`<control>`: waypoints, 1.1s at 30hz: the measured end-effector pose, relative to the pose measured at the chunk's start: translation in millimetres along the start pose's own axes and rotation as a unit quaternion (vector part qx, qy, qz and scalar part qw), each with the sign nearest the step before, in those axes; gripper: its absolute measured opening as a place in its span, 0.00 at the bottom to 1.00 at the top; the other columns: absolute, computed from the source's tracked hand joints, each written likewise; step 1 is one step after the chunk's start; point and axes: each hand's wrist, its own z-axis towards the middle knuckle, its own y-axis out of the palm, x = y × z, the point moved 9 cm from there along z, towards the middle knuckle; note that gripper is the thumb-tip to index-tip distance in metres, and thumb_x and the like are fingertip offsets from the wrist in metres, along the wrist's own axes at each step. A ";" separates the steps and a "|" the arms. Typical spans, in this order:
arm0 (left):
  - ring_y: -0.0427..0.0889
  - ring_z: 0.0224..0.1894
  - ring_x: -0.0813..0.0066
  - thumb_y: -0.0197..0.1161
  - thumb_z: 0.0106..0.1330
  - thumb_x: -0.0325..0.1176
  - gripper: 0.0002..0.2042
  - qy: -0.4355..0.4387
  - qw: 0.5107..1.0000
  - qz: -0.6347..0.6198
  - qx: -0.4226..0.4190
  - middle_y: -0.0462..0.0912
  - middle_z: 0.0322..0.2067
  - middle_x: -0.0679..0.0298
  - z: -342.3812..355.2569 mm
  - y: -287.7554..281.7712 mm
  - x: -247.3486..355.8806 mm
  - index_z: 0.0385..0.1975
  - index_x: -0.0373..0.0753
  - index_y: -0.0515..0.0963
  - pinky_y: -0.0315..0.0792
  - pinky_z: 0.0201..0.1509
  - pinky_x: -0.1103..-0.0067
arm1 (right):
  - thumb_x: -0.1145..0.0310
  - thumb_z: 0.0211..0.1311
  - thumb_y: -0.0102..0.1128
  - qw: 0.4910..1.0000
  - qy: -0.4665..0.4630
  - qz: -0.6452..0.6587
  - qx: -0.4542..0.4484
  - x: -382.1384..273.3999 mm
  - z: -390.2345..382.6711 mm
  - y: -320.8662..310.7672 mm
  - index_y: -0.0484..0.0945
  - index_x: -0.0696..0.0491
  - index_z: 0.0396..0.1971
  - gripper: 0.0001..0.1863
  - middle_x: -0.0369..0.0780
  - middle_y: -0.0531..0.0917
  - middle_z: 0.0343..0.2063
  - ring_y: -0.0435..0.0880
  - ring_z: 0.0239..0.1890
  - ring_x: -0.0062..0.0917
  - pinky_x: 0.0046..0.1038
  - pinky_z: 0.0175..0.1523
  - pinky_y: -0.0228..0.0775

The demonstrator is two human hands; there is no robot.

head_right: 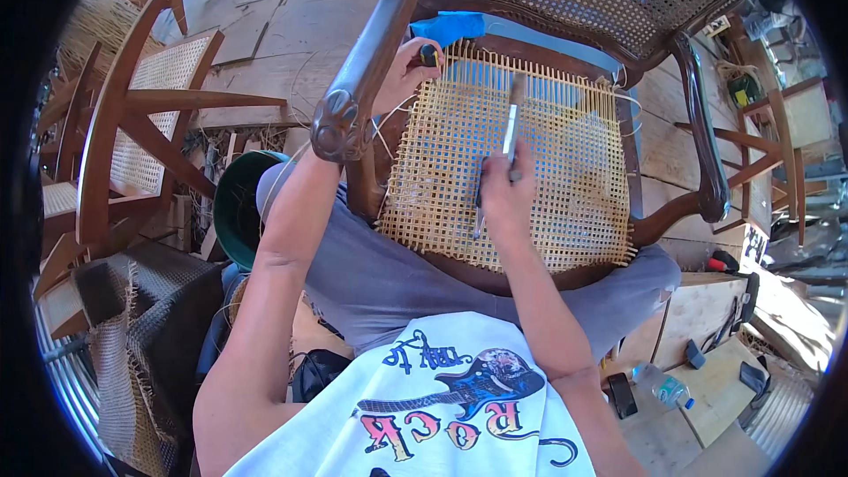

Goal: Repairing or weaving a cane seat on a wooden chair.

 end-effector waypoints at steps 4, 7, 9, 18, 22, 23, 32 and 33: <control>0.77 0.36 0.73 0.67 0.63 0.29 0.10 -0.066 0.996 -0.051 0.032 0.76 0.32 0.66 -7.9 4.8 -31.7 0.41 0.38 0.76 0.72 0.45 0.75 | 0.72 0.71 0.53 0.988 0.051 0.028 -0.141 13.5 -15.1 43.3 0.68 0.55 0.63 0.21 0.34 0.75 0.23 0.66 0.17 0.11 0.16 0.21 0.56; 0.76 0.39 0.76 0.66 0.62 0.27 0.08 -0.058 0.975 -0.203 0.074 0.77 0.33 0.67 -7.5 -10.3 -37.7 0.39 0.39 0.76 0.71 0.48 0.76 | 0.73 0.71 0.54 0.994 0.037 0.049 -0.094 8.0 -10.3 31.1 0.68 0.57 0.61 0.21 0.35 0.76 0.24 0.67 0.18 0.11 0.16 0.20 0.56; 0.76 0.40 0.77 0.66 0.62 0.25 0.07 -0.006 0.976 -0.196 0.091 0.77 0.34 0.67 -7.5 -24.0 -26.9 0.38 0.39 0.76 0.70 0.50 0.76 | 0.73 0.70 0.54 0.995 0.028 0.057 -0.074 5.2 -3.5 20.3 0.68 0.57 0.61 0.21 0.35 0.76 0.25 0.67 0.18 0.11 0.15 0.20 0.56; 0.80 0.38 0.84 0.62 0.68 0.26 0.10 -0.090 0.939 -0.308 0.120 0.84 0.39 0.66 -16.4 -12.3 -81.0 0.47 0.34 0.79 0.74 0.42 0.85 | 0.71 0.69 0.57 0.997 0.007 0.074 -0.030 6.7 6.1 4.2 0.67 0.56 0.62 0.23 0.35 0.76 0.26 0.67 0.18 0.10 0.13 0.21 0.58; 0.77 0.35 0.88 0.56 0.71 0.29 0.10 -0.110 0.909 -0.377 0.143 0.83 0.37 0.65 -20.5 -11.2 -82.6 0.47 0.33 0.80 0.71 0.38 0.88 | 0.70 0.69 0.57 0.999 0.017 0.045 -0.022 12.2 5.2 6.8 0.67 0.56 0.62 0.24 0.34 0.76 0.26 0.66 0.18 0.10 0.13 0.21 0.57; 0.77 0.35 0.88 0.56 0.71 0.29 0.10 -0.109 0.909 -0.376 0.139 0.83 0.37 0.65 -20.5 -11.6 -81.9 0.47 0.33 0.80 0.71 0.38 0.88 | 0.70 0.69 0.57 0.999 0.011 0.044 -0.027 13.1 4.8 8.5 0.67 0.56 0.62 0.23 0.34 0.76 0.26 0.66 0.18 0.10 0.13 0.22 0.57; 0.78 0.42 0.81 0.61 0.66 0.19 0.10 -0.056 0.981 -0.180 0.035 0.80 0.42 0.65 -14.0 4.7 -49.4 0.44 0.37 0.73 0.73 0.51 0.82 | 0.65 0.71 0.56 1.000 -0.004 0.006 -0.017 6.6 8.1 13.5 0.65 0.56 0.63 0.24 0.34 0.76 0.27 0.68 0.22 0.10 0.15 0.26 0.59; 0.78 0.42 0.81 0.61 0.66 0.19 0.10 -0.055 0.981 -0.181 0.031 0.80 0.42 0.65 -14.2 5.2 -44.8 0.44 0.37 0.73 0.73 0.51 0.82 | 0.65 0.71 0.55 0.999 -0.019 -0.015 -0.032 3.2 9.0 16.3 0.65 0.55 0.64 0.25 0.34 0.76 0.27 0.68 0.23 0.10 0.15 0.27 0.59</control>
